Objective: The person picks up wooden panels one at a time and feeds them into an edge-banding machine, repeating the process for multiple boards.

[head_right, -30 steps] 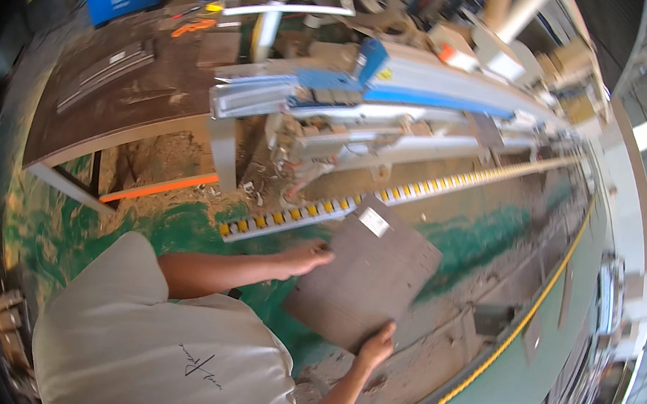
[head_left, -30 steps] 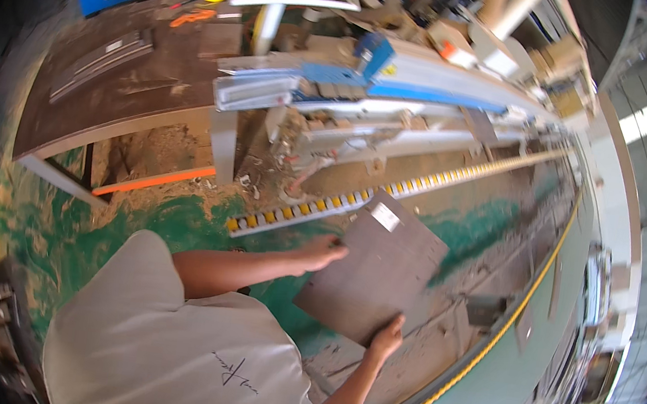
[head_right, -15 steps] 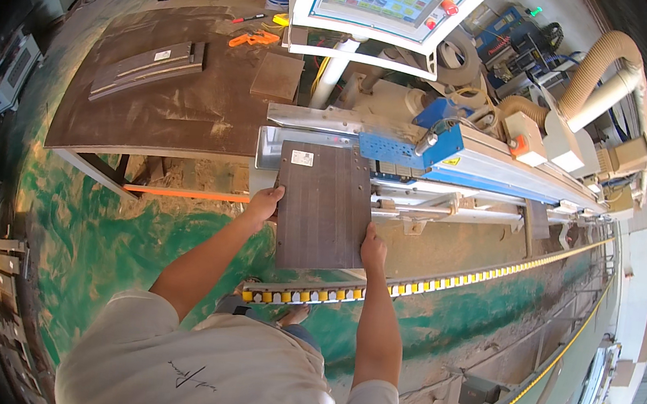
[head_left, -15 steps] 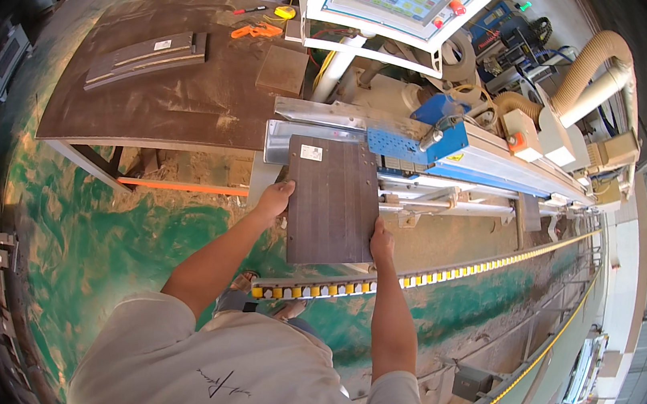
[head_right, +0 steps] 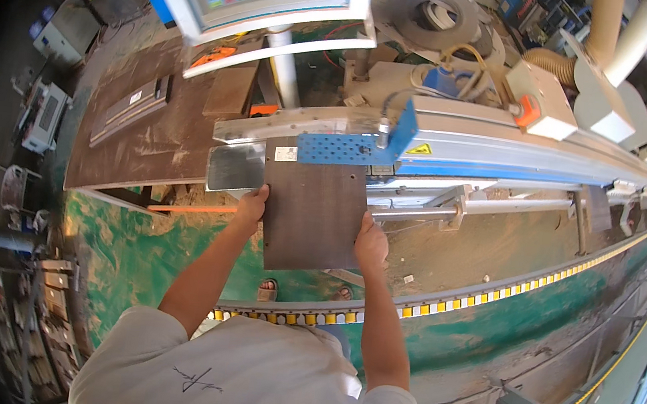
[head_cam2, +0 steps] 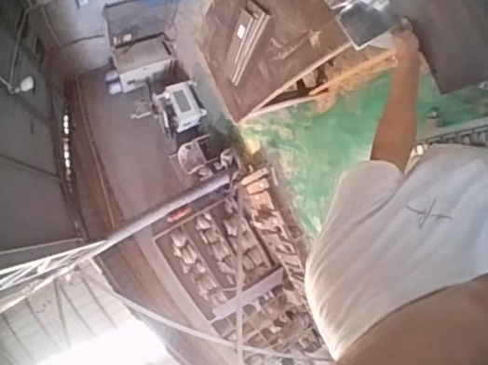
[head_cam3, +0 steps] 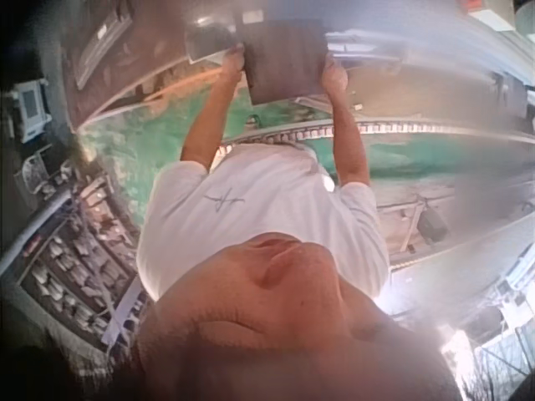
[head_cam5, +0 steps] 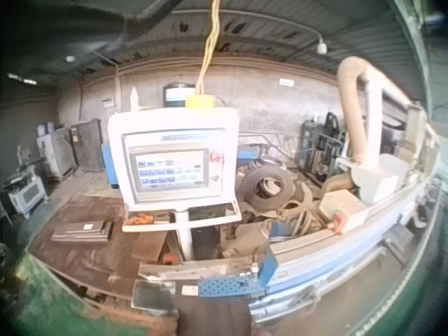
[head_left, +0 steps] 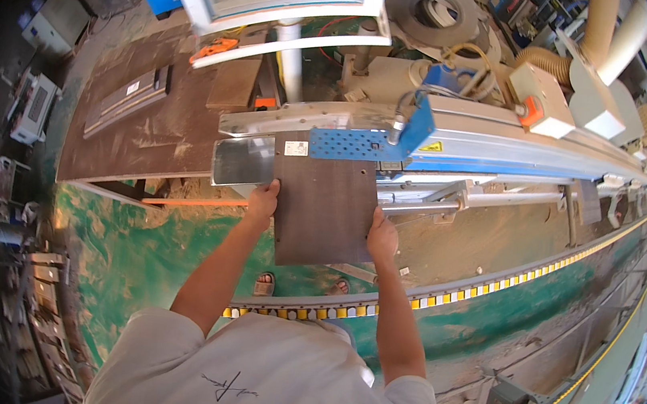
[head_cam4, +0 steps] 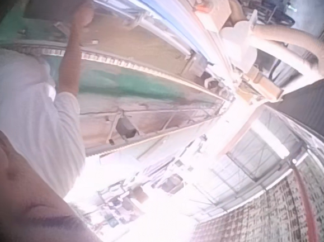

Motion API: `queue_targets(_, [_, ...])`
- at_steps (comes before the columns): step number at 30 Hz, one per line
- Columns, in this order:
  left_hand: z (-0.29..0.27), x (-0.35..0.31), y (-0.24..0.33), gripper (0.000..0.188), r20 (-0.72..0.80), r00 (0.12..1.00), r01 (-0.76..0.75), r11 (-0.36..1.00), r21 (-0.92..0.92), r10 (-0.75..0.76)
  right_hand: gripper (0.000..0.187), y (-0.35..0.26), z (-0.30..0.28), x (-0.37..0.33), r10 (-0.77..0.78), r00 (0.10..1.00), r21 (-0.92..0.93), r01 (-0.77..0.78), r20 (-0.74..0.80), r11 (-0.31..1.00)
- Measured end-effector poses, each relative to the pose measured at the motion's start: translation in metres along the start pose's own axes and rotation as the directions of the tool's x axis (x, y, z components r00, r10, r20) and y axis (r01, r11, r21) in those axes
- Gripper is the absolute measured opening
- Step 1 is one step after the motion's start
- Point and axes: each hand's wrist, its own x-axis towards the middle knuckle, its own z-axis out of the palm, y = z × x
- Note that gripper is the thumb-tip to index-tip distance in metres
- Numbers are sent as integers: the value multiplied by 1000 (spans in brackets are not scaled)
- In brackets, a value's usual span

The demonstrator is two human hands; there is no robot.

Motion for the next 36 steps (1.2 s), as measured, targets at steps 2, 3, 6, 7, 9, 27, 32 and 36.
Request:
queue_targets(2, [33, -10, 9, 48, 32, 998, 57, 998, -24, -56, 70, 24, -23, 13, -10, 999, 56, 13, -48, 998])
queue_targets(3, [45, -14, 13, 47, 45, 994, 102, 995, -9, -102, 70, 34, -30, 19, 44, 999, 93, -43, -13, 995])
queue_targets(6, [86, -24, 18, 47, 69, 993, 102, 992, -68, -98, 71, 59, -49, 34, 87, 996, 112, -85, -15, 990])
queue_targets(7, [96, -26, 19, 47, 68, 995, 80, 991, -105, -74, 72, 67, -54, 39, 100, 995, 96, -99, -10, 990])
queue_targets(9, [118, -28, 20, 46, 62, 994, 95, 989, -109, -89, 73, 83, -63, 47, 125, 992, 64, -125, 5, 990])
queue_targets(27, [308, -51, 49, 52, 50, 991, 113, 968, 226, -127, 29, 228, -144, -251, 466, 794, 345, -343, -391, 874])
queue_targets(32, [328, -7, 17, 39, 467, 884, -49, 995, 89, 2, 27, 244, -74, -665, 866, 210, 581, -666, -454, 467])
queue_targets(36, [315, -41, -42, 36, 654, 757, 296, 902, -315, -20, 29, 136, -14, -885, 806, -443, 690, -721, -393, -60])
